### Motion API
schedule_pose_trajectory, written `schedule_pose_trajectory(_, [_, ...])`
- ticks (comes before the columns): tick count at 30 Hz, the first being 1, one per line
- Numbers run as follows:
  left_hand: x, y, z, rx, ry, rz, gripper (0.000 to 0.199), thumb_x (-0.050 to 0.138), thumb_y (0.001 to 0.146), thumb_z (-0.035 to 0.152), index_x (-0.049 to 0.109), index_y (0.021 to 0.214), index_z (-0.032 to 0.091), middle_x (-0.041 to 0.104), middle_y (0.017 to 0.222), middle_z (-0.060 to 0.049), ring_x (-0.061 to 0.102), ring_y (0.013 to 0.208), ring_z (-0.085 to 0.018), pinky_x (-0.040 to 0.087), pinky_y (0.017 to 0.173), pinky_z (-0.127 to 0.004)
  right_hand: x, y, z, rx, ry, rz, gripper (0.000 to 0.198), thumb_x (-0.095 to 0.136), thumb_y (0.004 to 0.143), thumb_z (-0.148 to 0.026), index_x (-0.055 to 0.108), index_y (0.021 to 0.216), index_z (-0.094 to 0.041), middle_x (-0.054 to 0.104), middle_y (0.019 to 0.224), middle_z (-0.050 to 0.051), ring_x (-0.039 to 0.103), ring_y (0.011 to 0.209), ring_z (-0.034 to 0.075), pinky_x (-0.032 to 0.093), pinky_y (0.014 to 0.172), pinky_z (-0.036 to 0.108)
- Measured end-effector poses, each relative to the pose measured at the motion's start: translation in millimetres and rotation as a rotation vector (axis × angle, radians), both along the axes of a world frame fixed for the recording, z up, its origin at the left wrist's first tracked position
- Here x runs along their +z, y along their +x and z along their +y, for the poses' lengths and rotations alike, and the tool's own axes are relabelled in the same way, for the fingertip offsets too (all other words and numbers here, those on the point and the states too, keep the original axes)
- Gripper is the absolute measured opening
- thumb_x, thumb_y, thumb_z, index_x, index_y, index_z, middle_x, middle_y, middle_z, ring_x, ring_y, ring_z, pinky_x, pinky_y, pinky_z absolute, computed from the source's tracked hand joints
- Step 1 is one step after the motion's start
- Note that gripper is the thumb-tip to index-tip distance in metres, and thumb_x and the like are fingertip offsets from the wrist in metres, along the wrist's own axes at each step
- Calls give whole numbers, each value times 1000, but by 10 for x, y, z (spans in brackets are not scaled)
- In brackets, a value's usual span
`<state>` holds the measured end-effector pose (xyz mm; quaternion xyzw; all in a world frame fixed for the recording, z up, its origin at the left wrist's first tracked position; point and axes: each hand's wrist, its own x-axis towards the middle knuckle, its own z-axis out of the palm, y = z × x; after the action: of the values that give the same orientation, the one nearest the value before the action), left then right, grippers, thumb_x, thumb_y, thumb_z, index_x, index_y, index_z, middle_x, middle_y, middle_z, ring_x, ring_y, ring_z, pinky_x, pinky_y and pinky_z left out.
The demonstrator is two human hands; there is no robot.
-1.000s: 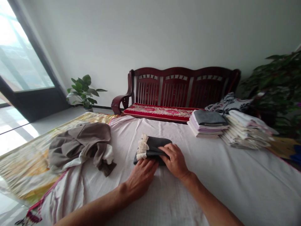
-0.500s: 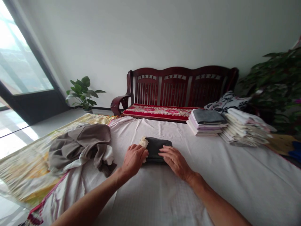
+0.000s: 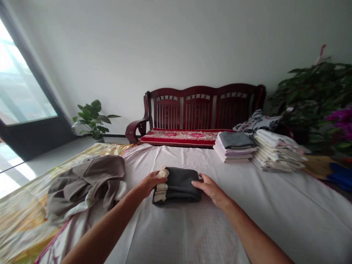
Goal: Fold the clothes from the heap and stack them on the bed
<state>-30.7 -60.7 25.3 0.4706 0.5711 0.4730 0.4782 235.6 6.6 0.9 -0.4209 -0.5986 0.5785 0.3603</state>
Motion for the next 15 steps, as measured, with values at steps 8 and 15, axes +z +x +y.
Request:
schedule_pose_trajectory(8, [189, 85, -59, 198, 762, 675, 41, 66, 70, 13, 59, 110, 21, 66, 104, -5, 61, 97, -22, 51, 87, -37, 119, 19, 155, -239, 664, -65, 38, 64, 65, -15, 65, 102, -21, 69, 100, 4, 64, 95, 23, 54, 82, 38])
schedule_pose_trajectory(15, [-218, -43, -155, -156, 801, 1113, 45, 54, 77, 1, 56, 116, 23, 63, 120, -8, 57, 119, -23, 48, 101, -43, -217, 245, 222, -79, 964, -407, 50, 43, 59, 4, 64, 94, -25, 67, 97, 3, 62, 99, 21, 52, 89, 37])
